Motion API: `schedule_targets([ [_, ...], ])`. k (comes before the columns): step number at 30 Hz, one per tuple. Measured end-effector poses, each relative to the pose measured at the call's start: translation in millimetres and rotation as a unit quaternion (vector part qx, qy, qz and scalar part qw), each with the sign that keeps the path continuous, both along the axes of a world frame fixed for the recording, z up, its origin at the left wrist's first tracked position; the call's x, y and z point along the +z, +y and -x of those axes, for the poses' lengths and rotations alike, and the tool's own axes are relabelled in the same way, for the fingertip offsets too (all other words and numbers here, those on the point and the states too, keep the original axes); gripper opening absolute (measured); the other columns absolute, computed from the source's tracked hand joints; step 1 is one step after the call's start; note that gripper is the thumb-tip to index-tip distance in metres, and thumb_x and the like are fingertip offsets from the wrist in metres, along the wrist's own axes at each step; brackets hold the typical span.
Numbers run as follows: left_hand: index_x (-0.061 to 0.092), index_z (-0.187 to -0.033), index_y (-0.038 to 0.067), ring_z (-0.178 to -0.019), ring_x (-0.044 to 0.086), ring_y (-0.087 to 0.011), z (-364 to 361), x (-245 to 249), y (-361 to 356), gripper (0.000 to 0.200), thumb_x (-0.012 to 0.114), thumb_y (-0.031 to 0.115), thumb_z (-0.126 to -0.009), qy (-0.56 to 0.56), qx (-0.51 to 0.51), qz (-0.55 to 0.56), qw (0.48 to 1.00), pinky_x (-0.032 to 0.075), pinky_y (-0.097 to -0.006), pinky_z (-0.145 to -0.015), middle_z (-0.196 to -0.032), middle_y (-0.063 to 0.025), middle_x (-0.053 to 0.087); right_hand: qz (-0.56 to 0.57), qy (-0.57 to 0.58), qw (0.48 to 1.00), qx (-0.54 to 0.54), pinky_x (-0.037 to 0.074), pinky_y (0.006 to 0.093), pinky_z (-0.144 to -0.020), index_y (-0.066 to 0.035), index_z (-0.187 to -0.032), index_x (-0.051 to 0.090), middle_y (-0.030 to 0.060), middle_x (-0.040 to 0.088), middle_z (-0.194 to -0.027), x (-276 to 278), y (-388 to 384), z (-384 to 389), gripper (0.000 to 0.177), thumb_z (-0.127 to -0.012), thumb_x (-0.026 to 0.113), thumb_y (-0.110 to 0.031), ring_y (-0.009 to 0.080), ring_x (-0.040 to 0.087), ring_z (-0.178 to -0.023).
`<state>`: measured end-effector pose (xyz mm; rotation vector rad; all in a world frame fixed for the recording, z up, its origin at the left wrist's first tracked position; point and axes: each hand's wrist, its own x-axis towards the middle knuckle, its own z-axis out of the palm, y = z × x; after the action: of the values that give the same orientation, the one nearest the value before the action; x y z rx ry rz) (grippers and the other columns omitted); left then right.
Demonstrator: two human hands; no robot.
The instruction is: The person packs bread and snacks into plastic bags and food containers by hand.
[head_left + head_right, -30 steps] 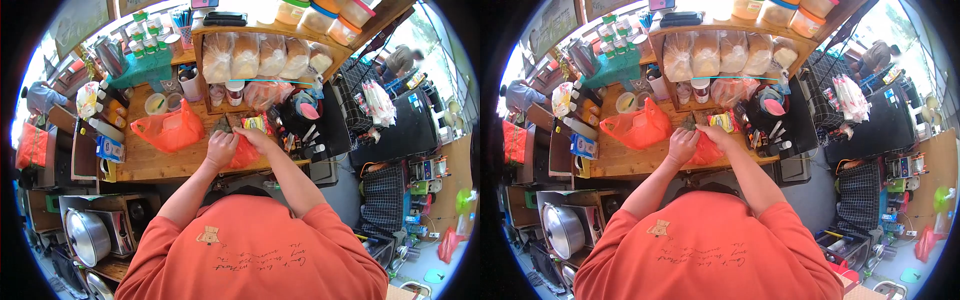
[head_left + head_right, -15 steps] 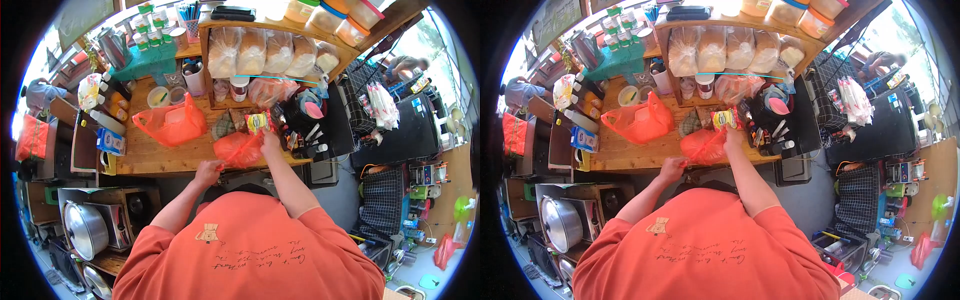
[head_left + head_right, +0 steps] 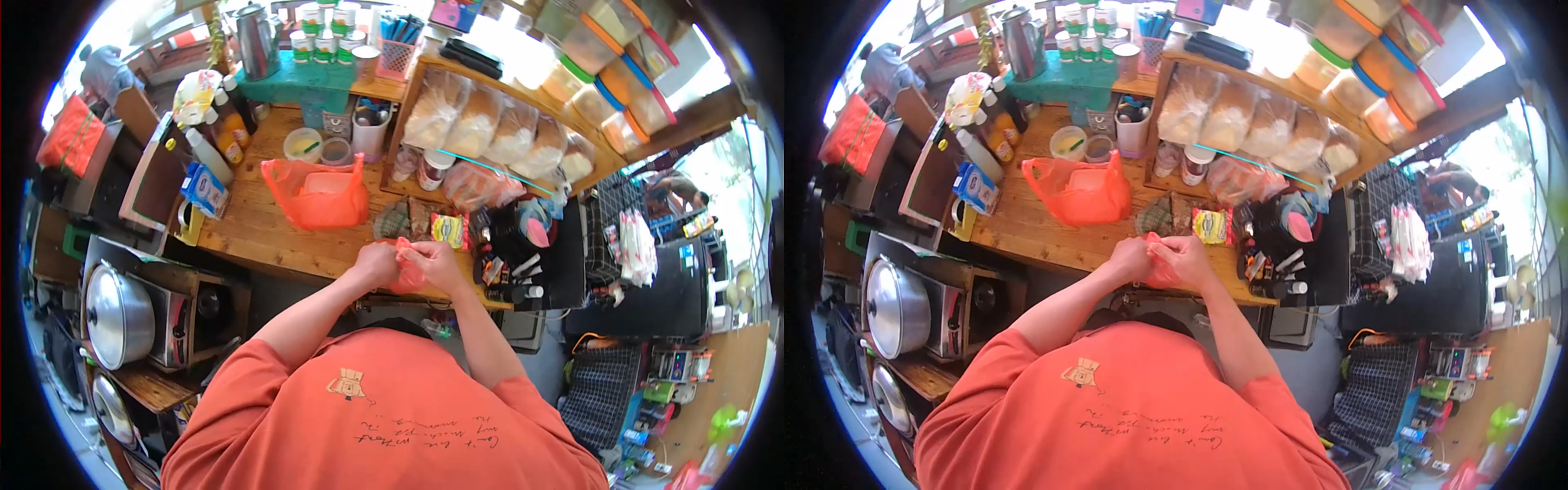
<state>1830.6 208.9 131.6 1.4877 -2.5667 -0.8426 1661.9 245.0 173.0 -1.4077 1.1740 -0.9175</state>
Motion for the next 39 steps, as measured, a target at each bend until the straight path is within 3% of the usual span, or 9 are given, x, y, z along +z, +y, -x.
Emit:
schedule_targets([
  [8,0.069,-0.078,-0.001,-0.08,0.067,-0.0418,-117.3,130.4,-3.9,0.025,0.073,0.024,-0.078,0.078,0.053,-0.083,0.992,0.053,-0.0485,-0.07,-0.078,-0.026,0.066,-0.104,-0.128,0.981,-0.097,0.051,0.0259,-0.073,0.002,-0.093,0.075,0.006,0.073,-0.086,28.3,-46.1,-17.2,0.03,-0.094,0.07,-0.028,0.0093,0.065,-0.079],
  [11,0.06,-0.067,-0.005,-0.053,0.055,-0.0284,-164.7,114.1,-19.8,0.036,0.078,0.024,-0.079,0.263,0.039,-0.014,0.964,0.048,-0.0412,-0.056,-0.062,-0.0238,0.056,-0.026,0.084,0.992,-0.095,0.053,0.0285,-0.073,0.002,-0.09,0.072,0.0086,0.072,-0.082,41.1,-82.8,-58.3,0.042,-0.086,0.076,-0.039,0.0119,0.067,-0.079],
  [14,0.066,-0.082,0.0,-0.069,0.054,-0.01,-179.5,196.6,-25.8,0.017,0.077,0.013,-0.082,0.27,0.076,-0.061,0.958,0.047,-0.0314,-0.061,-0.075,-0.0065,0.065,0.023,0.248,0.96,-0.129,0.053,0.0312,-0.073,0.002,-0.085,0.069,0.0101,0.07,-0.078,41.6,-118.8,-109.7,0.051,-0.078,0.081,-0.048,0.0149,0.067,-0.076],
  [18,0.069,-0.094,0.002,-0.077,0.054,-0.0076,-196.5,214.1,-51.9,0.014,0.075,0.013,-0.086,0.338,0.113,-0.027,0.934,0.047,-0.0281,-0.068,-0.086,0.0028,0.064,-0.011,0.093,0.976,-0.195,0.053,0.0335,-0.068,-0.003,-0.095,0.067,0.0072,0.069,-0.078,-19.9,-174.5,-114.0,0.049,-0.08,0.078,-0.049,0.0185,0.066,-0.071],
  [20,0.07,-0.096,0.001,-0.079,0.056,-0.0081,-202.5,203.8,-74.2,0.014,0.072,0.014,-0.091,0.413,0.13,-0.09,0.897,0.048,-0.026,-0.073,-0.087,0.0032,0.064,-0.131,-0.299,0.917,-0.229,0.049,0.0323,-0.061,-0.008,-0.105,0.066,0.0001,0.06,-0.069,-44.4,-182.5,-104.7,0.036,-0.092,0.067,-0.041,0.0133,0.057,-0.061],
  [24,0.07,-0.105,0.001,-0.083,0.059,-0.0087,-185.2,154.9,-110.6,0.019,0.068,0.016,-0.094,0.5,0.109,-0.142,0.847,0.05,-0.0266,-0.077,-0.092,0.0001,0.068,-0.179,-0.402,0.887,-0.141,0.041,0.0296,-0.055,-0.014,-0.114,0.064,-0.0051,0.046,-0.061,-41.4,-143.4,-69.0,0.026,-0.1,0.057,-0.034,0.0097,0.042,-0.053],
  [32,0.068,-0.099,0.003,-0.083,0.059,-0.0125,-161.1,47.5,-148.1,0.018,0.068,0.02,-0.093,0.429,0.095,-0.146,0.886,0.049,-0.0302,-0.077,-0.09,-0.0014,0.067,-0.229,-0.51,0.808,-0.186,0.038,0.0295,-0.058,-0.021,-0.135,0.051,-0.0042,0.04,-0.062,-35.8,-130.3,-61.8,0.04,-0.103,0.051,-0.045,0.0115,0.039,-0.056],
  [34,0.066,-0.09,0.003,-0.079,0.055,-0.0104,-162.6,49.7,-152.5,0.013,0.068,0.015,-0.091,0.256,0.049,-0.051,0.964,0.047,-0.0312,-0.073,-0.083,0.0003,0.063,-0.207,-0.486,0.83,-0.18,0.039,0.0301,-0.06,-0.021,-0.137,0.05,-0.0039,0.042,-0.065,-27.8,-132.5,-62.9,0.042,-0.103,0.05,-0.044,0.0113,0.041,-0.059],
  [39,0.067,-0.089,0.001,-0.081,0.068,-0.0319,-146.9,42.0,-157.0,0.019,0.072,0.02,-0.085,0.067,0.082,0.029,0.994,0.052,-0.0424,-0.069,-0.086,-0.0167,0.07,-0.18,-0.433,0.875,-0.119,0.042,0.0318,-0.066,-0.017,-0.146,0.043,-0.0035,0.044,-0.069,-1.1,-133.7,-71.6,0.05,-0.103,0.051,-0.041,0.011,0.045,-0.064],
])
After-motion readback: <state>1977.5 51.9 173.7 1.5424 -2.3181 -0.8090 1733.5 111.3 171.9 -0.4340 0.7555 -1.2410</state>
